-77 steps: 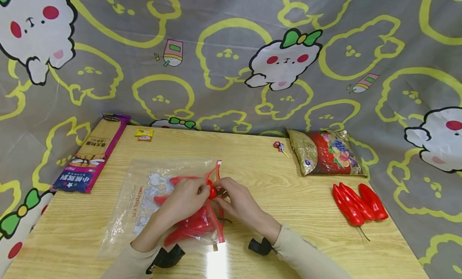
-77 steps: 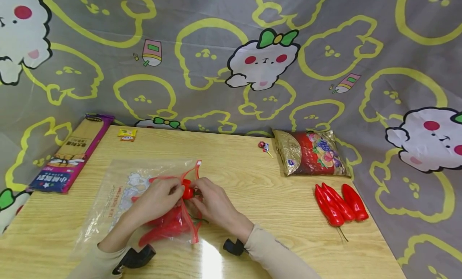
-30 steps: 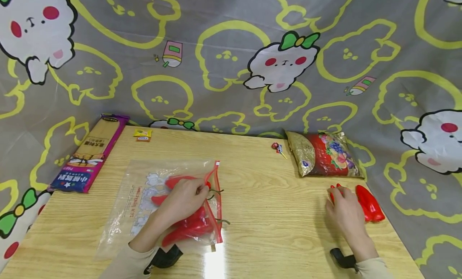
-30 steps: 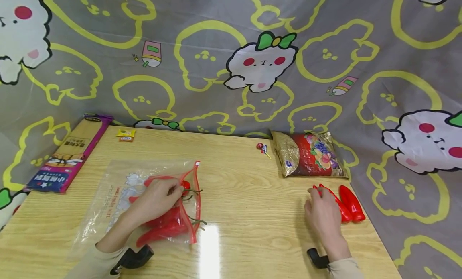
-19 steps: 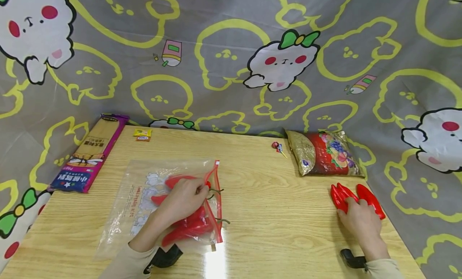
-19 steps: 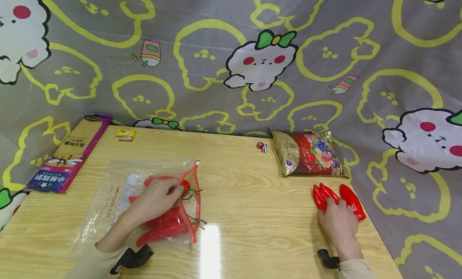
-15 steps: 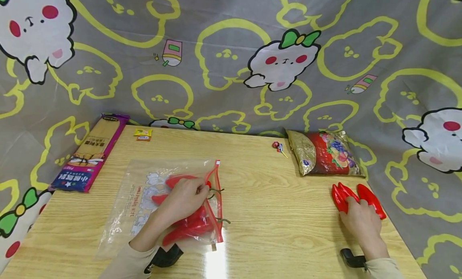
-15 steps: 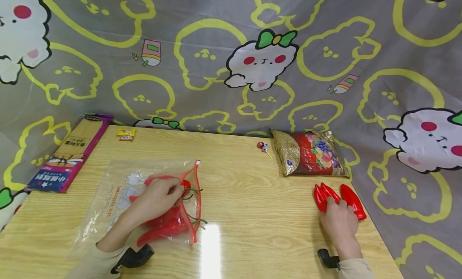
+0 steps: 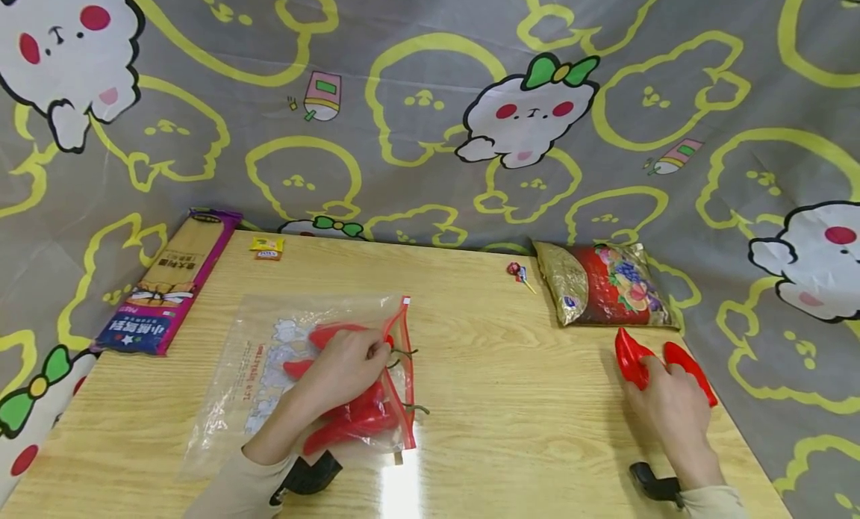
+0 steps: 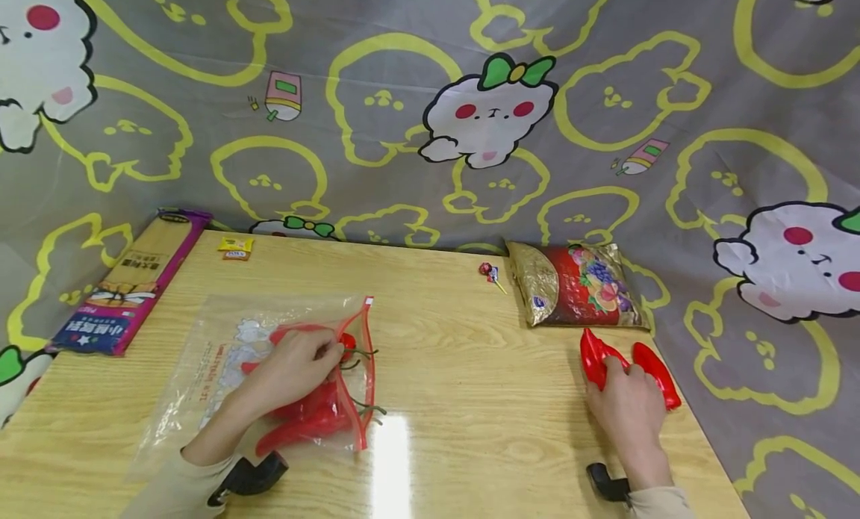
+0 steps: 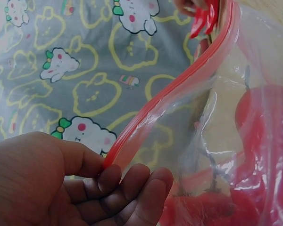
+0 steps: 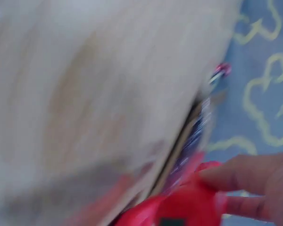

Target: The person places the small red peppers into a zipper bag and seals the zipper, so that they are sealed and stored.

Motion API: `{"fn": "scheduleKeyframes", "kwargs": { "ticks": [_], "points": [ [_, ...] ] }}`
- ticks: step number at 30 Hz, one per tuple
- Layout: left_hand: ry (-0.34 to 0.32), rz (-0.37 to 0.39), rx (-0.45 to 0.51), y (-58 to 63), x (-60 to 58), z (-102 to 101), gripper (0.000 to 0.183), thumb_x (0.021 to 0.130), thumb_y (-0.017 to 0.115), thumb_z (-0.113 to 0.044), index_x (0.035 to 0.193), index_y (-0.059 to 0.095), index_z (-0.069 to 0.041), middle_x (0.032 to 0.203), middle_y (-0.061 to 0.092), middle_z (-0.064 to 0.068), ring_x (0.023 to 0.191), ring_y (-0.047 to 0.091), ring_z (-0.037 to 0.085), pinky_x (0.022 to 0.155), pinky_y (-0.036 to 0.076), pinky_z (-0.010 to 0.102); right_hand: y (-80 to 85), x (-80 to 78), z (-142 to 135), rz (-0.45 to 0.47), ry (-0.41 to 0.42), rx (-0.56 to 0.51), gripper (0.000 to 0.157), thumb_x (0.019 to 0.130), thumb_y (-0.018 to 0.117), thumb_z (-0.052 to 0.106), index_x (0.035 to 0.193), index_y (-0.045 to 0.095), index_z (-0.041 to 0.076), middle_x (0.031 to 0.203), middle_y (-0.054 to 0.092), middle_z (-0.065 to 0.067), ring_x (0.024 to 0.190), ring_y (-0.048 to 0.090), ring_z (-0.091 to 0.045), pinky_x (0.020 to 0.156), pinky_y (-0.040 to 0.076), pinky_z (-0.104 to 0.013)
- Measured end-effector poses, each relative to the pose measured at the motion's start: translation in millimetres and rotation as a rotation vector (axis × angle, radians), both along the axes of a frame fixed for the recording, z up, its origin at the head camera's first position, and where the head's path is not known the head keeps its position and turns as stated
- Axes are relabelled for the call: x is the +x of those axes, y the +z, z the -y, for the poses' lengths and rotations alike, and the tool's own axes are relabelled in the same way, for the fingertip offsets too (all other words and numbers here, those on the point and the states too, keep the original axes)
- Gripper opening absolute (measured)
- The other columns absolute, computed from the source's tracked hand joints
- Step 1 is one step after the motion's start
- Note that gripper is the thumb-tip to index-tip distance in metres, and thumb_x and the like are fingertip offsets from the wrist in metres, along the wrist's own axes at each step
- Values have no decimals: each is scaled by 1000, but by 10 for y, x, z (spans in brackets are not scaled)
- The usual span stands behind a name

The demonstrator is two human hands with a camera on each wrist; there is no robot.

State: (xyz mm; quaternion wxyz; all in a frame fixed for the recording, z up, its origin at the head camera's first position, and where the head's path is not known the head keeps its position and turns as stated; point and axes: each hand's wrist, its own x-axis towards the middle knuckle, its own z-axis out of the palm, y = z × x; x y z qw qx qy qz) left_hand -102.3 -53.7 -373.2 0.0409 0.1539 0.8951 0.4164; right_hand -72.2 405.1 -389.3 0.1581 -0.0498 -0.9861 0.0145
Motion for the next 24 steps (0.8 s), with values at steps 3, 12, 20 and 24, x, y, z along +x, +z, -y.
{"fn": "scheduleKeyframes", "kwargs": {
  "ticks": [3, 12, 20, 24],
  "points": [
    [1, -14, 0, 7, -3, -1, 25, 88, 50, -15, 63, 48, -15, 51, 36, -5, 45, 35, 6, 42, 30, 22, 100, -34, 257, -5, 67, -72, 43, 71, 71, 18, 107, 57, -2, 87, 54, -27, 70, 52, -40, 53, 41, -50],
    [-4, -23, 8, 2, -8, -8, 25, 88, 51, -15, 63, 49, -16, 52, 36, -5, 46, 36, 6, 44, 32, 22, 206, -85, 1301, 64, 540, -259, 35, 81, 70, 21, 113, 60, 12, 104, 62, -2, 86, 59, -16, 69, 46, -35],
    [-7, -23, 5, 23, -5, -8, 25, 88, 51, -17, 64, 49, -16, 51, 35, -5, 45, 35, 6, 44, 31, 22, 242, -68, 1993, 154, 794, -338, 37, 79, 71, 25, 114, 61, 15, 112, 63, 3, 93, 57, -7, 70, 48, -24],
    [-5, 0, 6, 27, 14, -2, 23, 89, 51, -18, 66, 50, -16, 51, 36, -5, 44, 37, 7, 43, 31, 22, 167, -102, 2197, 137, 898, -327, 36, 80, 70, 25, 113, 60, 14, 110, 62, 3, 97, 58, -9, 77, 49, -27]
  ]
}}
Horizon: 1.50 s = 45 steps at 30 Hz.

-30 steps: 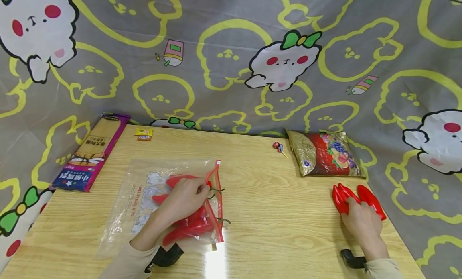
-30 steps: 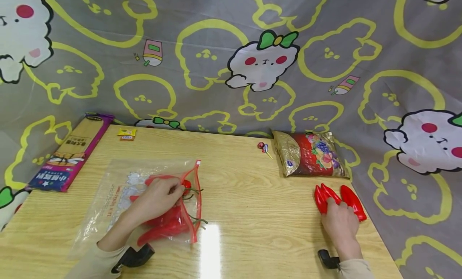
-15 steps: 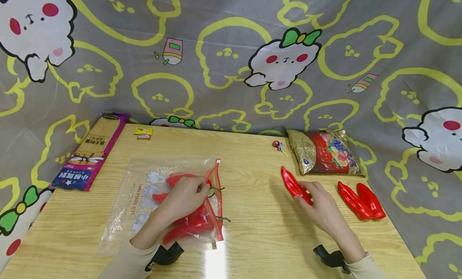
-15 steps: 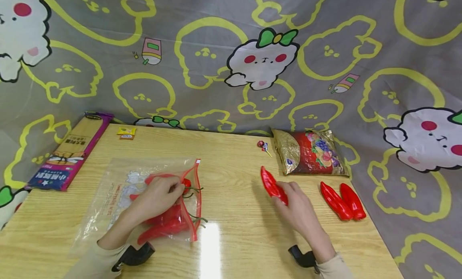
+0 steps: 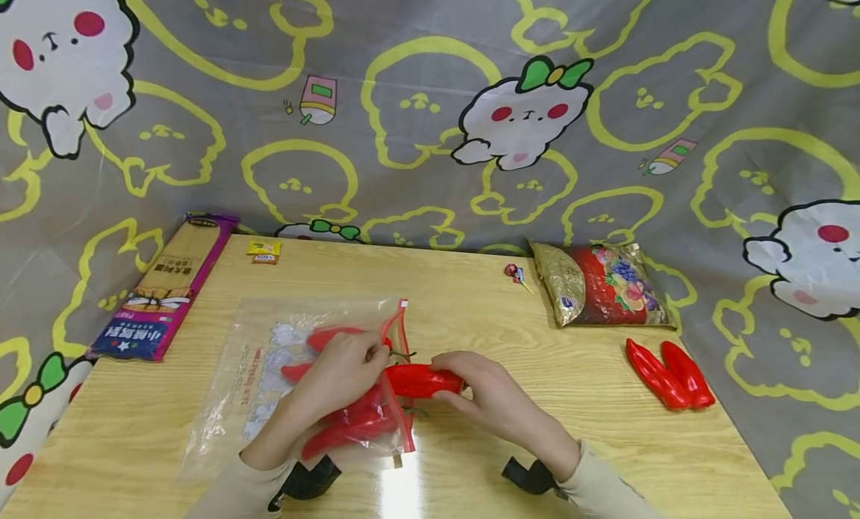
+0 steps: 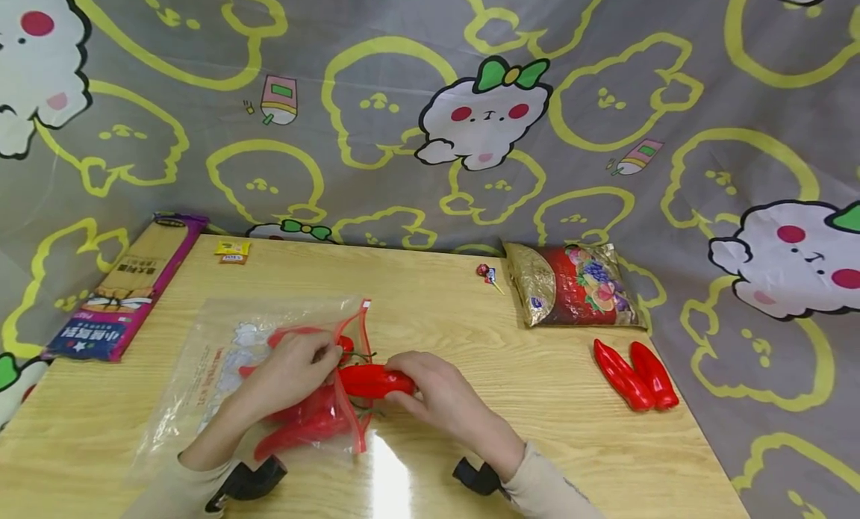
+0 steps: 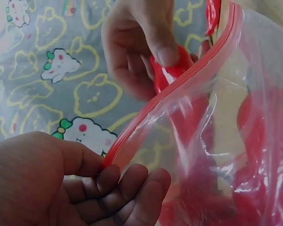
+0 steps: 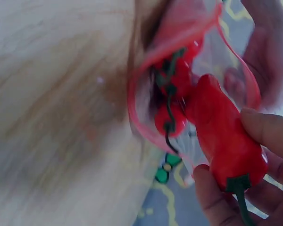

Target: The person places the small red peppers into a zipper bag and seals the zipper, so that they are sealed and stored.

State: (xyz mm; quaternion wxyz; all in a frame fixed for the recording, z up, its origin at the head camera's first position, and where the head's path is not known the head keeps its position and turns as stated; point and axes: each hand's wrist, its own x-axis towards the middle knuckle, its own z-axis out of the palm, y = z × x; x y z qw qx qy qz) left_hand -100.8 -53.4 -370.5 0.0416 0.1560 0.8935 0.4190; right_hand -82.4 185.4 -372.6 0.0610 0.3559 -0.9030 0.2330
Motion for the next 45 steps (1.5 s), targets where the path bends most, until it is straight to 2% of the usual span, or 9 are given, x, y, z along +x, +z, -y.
{"fn": "scheduleKeyframes", "kwargs": {
  "ticks": [5, 12, 19, 26, 30, 34, 39, 42, 45],
  "points": [
    [-1, 7, -4, 9, 12, 5, 21, 89, 51, -17, 68, 52, -17, 52, 36, -5, 45, 38, 7, 42, 31, 21, -97, -20, 204, -7, 72, -33, 35, 82, 69, 22, 114, 60, 13, 111, 56, 4, 95, 55, -6, 78, 47, -22],
    [-7, -13, -3, 4, 9, 12, 21, 90, 51, -18, 69, 53, -17, 52, 36, -6, 46, 37, 6, 42, 30, 21, -139, -54, 383, 56, 77, -97, 42, 81, 64, 12, 123, 55, 11, 109, 51, 4, 92, 55, -5, 76, 49, -22],
    [2, -48, 1, 6, -6, 23, 23, 88, 50, -17, 65, 51, -18, 51, 34, -7, 46, 33, 4, 43, 28, 21, -177, -110, 499, 63, 70, -155, 30, 82, 65, 9, 110, 55, 8, 99, 59, 2, 83, 61, -12, 71, 51, -24],
    [4, -54, 12, 26, -14, 28, 24, 88, 50, -16, 63, 50, -18, 51, 36, -7, 47, 34, 4, 44, 29, 21, -252, -131, 630, 75, 90, -205, 23, 81, 66, 5, 101, 55, 6, 95, 57, -3, 82, 62, -13, 71, 50, -17],
    [9, -52, 9, 27, -12, 30, 25, 87, 50, -16, 63, 49, -18, 51, 36, -7, 47, 35, 4, 44, 30, 21, -273, -140, 677, 55, 99, -187, 19, 81, 65, 4, 98, 56, 6, 93, 59, -2, 83, 62, -11, 71, 49, -15],
    [8, -52, 5, 23, -12, 30, 25, 87, 51, -16, 63, 49, -18, 51, 37, -6, 47, 35, 5, 44, 30, 22, -276, -141, 691, 51, 95, -145, 15, 81, 64, 5, 95, 58, 8, 92, 59, 0, 83, 61, -10, 71, 48, -15],
    [6, -63, -2, 27, -9, 32, 25, 88, 50, -17, 63, 49, -19, 51, 37, -7, 47, 35, 5, 44, 30, 21, -264, -125, 659, 83, 101, -155, 15, 82, 65, 7, 96, 59, 8, 95, 60, -1, 83, 61, -11, 70, 48, -14],
    [3, -74, -5, 22, -9, 36, 25, 88, 51, -16, 63, 49, -18, 51, 37, -7, 46, 35, 4, 43, 30, 21, -249, -108, 567, 76, 94, -187, 17, 83, 65, 8, 99, 59, 7, 96, 60, -2, 82, 62, -11, 70, 49, -17],
    [0, -62, 1, 16, -10, 40, 24, 87, 50, -15, 63, 49, -18, 51, 36, -7, 46, 34, 4, 43, 30, 21, -214, -96, 384, 41, 44, -215, 18, 83, 65, 8, 100, 60, 7, 95, 61, -1, 79, 61, -7, 69, 50, -20]
  ]
}}
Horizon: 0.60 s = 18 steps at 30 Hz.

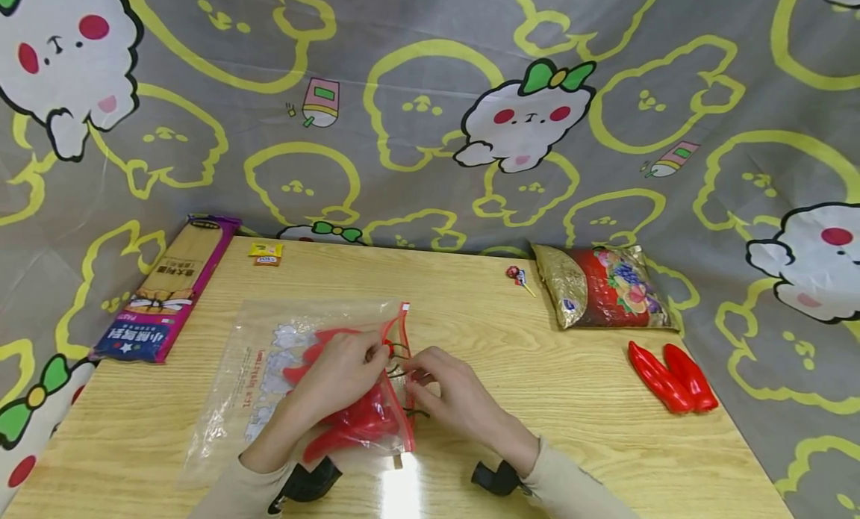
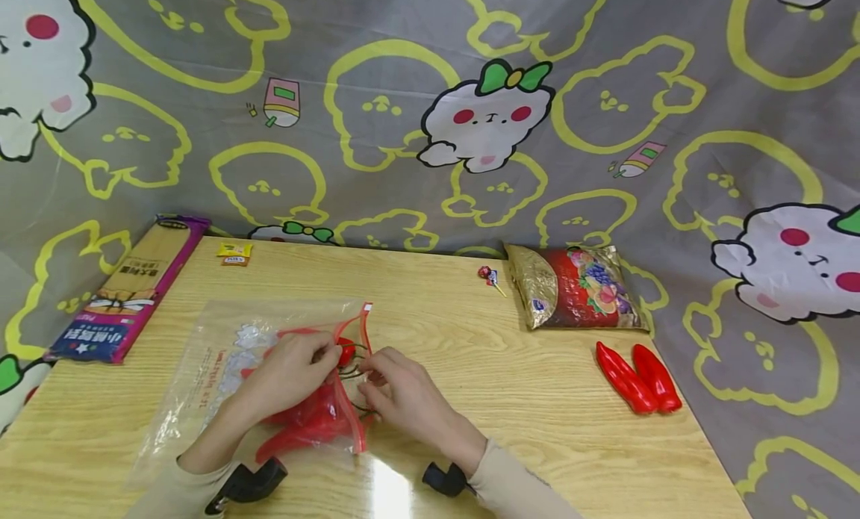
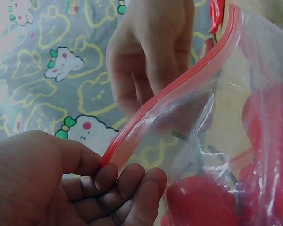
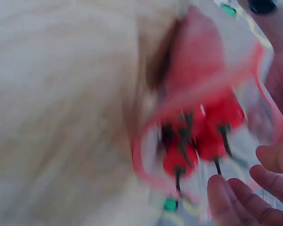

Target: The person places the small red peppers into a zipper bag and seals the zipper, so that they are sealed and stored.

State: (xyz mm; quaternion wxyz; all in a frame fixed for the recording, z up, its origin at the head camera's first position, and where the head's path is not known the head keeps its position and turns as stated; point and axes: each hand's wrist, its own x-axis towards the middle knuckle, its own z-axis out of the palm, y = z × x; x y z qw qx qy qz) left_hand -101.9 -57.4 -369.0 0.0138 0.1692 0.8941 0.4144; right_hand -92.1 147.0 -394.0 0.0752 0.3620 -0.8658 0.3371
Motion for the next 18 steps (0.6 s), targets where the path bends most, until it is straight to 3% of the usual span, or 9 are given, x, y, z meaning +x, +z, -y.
{"fn": "scheduleKeyframes", "kwargs": {
  "ticks": [5, 12, 16, 18],
  "points": [
    [5, 21, 14, -11, 1, -3, 24, 87, 50, -15, 63, 48, -17, 51, 35, -7, 45, 33, 4, 43, 30, 21, 102, -41, -515, -89, -231, 28, 18, 83, 66, 12, 100, 62, 7, 92, 63, -1, 76, 60, -8, 65, 51, -26],
    [4, 27, 16, -17, 8, -12, 24, 88, 50, -16, 64, 48, -17, 50, 36, -6, 45, 34, 5, 43, 31, 21, 117, -162, -1635, -264, -636, 227, 25, 79, 67, 13, 102, 62, 2, 92, 61, -14, 81, 58, -30, 64, 45, -44],
    [3, 19, 16, -17, 5, -9, 25, 87, 49, -15, 62, 47, -17, 50, 33, -6, 44, 31, 4, 43, 29, 21, 78, -168, -2279, -328, -797, 325, 28, 74, 67, 10, 99, 60, -3, 89, 57, -23, 77, 53, -41, 62, 39, -52],
    [2, 16, 17, -18, 4, -9, 25, 87, 49, -15, 62, 47, -17, 50, 33, -7, 44, 30, 4, 42, 29, 21, 54, -139, -2548, -316, -862, 377, 30, 73, 67, 10, 98, 59, -4, 88, 55, -27, 74, 52, -46, 59, 37, -55]
  ]
}}
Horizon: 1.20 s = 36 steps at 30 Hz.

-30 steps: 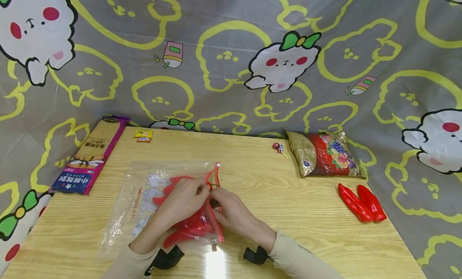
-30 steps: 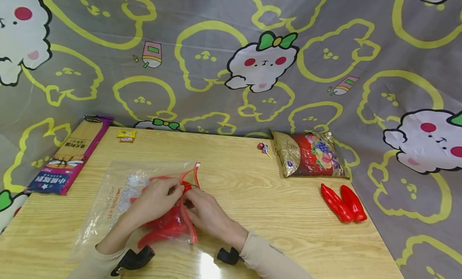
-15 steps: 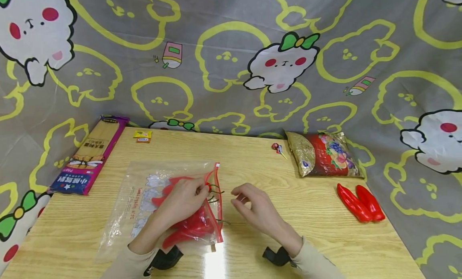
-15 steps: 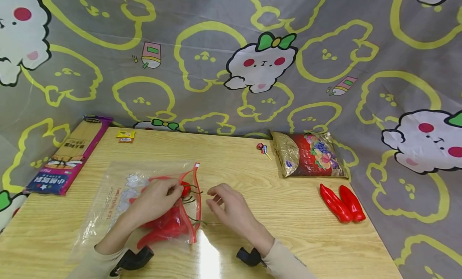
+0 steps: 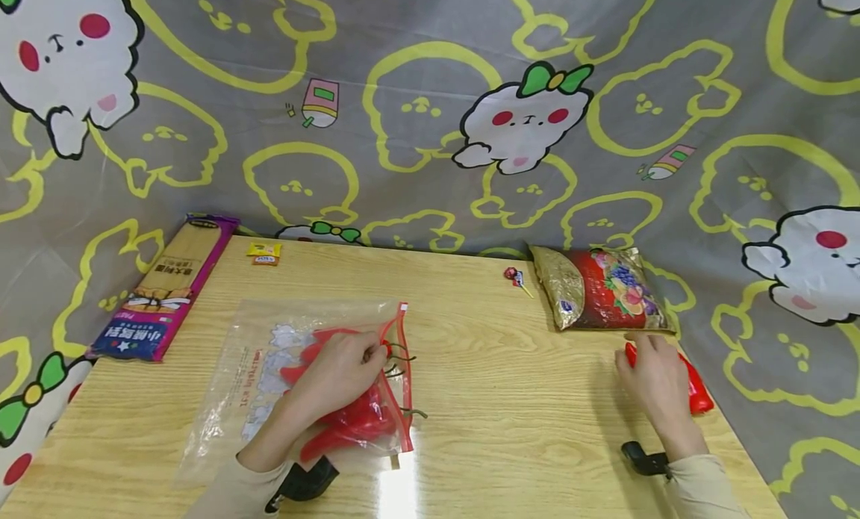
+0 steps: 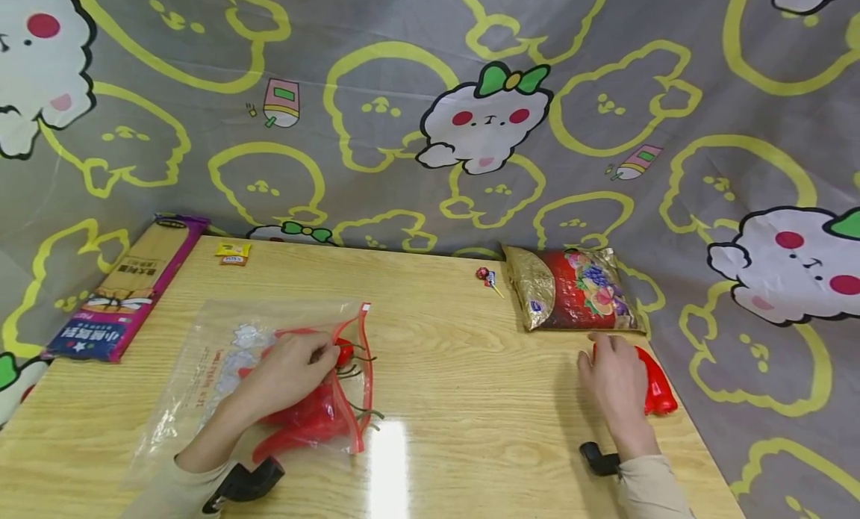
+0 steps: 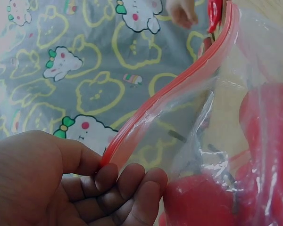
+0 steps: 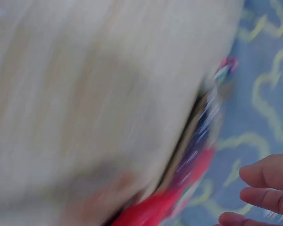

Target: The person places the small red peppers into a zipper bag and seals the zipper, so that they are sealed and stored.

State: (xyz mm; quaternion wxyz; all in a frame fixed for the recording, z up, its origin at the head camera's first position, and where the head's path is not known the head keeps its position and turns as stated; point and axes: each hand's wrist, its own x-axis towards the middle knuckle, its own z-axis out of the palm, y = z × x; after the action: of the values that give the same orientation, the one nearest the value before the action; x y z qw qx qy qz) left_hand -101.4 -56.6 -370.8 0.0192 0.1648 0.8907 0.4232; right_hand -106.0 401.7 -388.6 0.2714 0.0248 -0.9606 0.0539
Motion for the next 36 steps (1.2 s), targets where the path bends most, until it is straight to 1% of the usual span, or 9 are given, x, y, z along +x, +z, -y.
{"fn": "scheduleKeyframes", "kwargs": {
  "ticks": [3, 6, 9, 12, 20, 26, 30, 33, 36],
  "points": [
    [-2, 5, 0, -9, 0, 2, 25, 87, 49, -14, 62, 47, -16, 50, 33, -6, 44, 30, 4, 42, 29, 21, -43, 60, -301, 81, -96, 36, 32, 72, 66, 11, 99, 58, -5, 89, 53, -31, 74, 49, -50, 57, 35, -58],
    [-1, 12, 2, -13, 4, 3, 25, 87, 49, -14, 62, 47, -16, 50, 33, -6, 44, 30, 4, 42, 29, 21, -71, 112, -460, 199, -171, 58, 35, 74, 63, 14, 102, 56, -6, 92, 52, -32, 77, 48, -52, 57, 35, -58],
    [0, 7, 0, -16, 7, 4, 25, 87, 49, -14, 62, 47, -16, 49, 33, -7, 44, 30, 4, 42, 28, 21, -107, 138, -520, 274, -201, 79, 39, 74, 63, 17, 105, 55, -6, 95, 52, -34, 79, 47, -53, 59, 36, -59],
    [0, 3, 0, -19, 10, 2, 26, 87, 49, -15, 62, 47, -16, 49, 33, -7, 43, 30, 4, 42, 28, 21, -146, 154, -535, 311, -197, 94, 40, 74, 65, 18, 104, 56, -6, 97, 52, -34, 79, 47, -54, 59, 37, -59],
    [-4, 5, 1, -22, 8, -4, 25, 88, 50, -15, 62, 47, -17, 49, 34, -6, 43, 31, 4, 42, 29, 21, -192, 172, -525, 287, -195, 89, 33, 69, 64, 8, 96, 57, -8, 89, 52, -34, 74, 46, -54, 58, 36, -60],
    [0, 5, -3, -10, 6, -5, 25, 88, 50, -15, 63, 47, -17, 50, 35, -6, 44, 32, 4, 42, 30, 21, -171, 169, -517, 382, -214, 66, 37, 67, 65, 8, 98, 54, -9, 83, 51, -33, 66, 50, -49, 52, 38, -58],
    [-4, 12, -2, -4, 8, -6, 25, 88, 50, -15, 63, 47, -17, 49, 34, -6, 44, 32, 5, 42, 30, 21, -144, 170, -502, 423, -212, 58, 36, 67, 65, 8, 98, 55, -9, 76, 55, -29, 59, 51, -41, 48, 38, -53],
    [-5, 19, -4, 5, 10, -4, 25, 87, 50, -15, 63, 48, -16, 49, 34, -5, 43, 32, 5, 42, 30, 21, -116, 172, -407, 377, -197, 41, 37, 71, 64, 12, 100, 55, -8, 74, 56, -26, 56, 51, -36, 46, 38, -48],
    [-4, 20, -7, 16, 10, -2, 25, 88, 51, -15, 63, 48, -17, 50, 36, -5, 44, 34, 5, 42, 31, 21, -56, 163, -193, 329, -167, -17, 40, 77, 63, 17, 108, 54, -7, 79, 56, -25, 59, 51, -35, 47, 39, -46]
  ]
}}
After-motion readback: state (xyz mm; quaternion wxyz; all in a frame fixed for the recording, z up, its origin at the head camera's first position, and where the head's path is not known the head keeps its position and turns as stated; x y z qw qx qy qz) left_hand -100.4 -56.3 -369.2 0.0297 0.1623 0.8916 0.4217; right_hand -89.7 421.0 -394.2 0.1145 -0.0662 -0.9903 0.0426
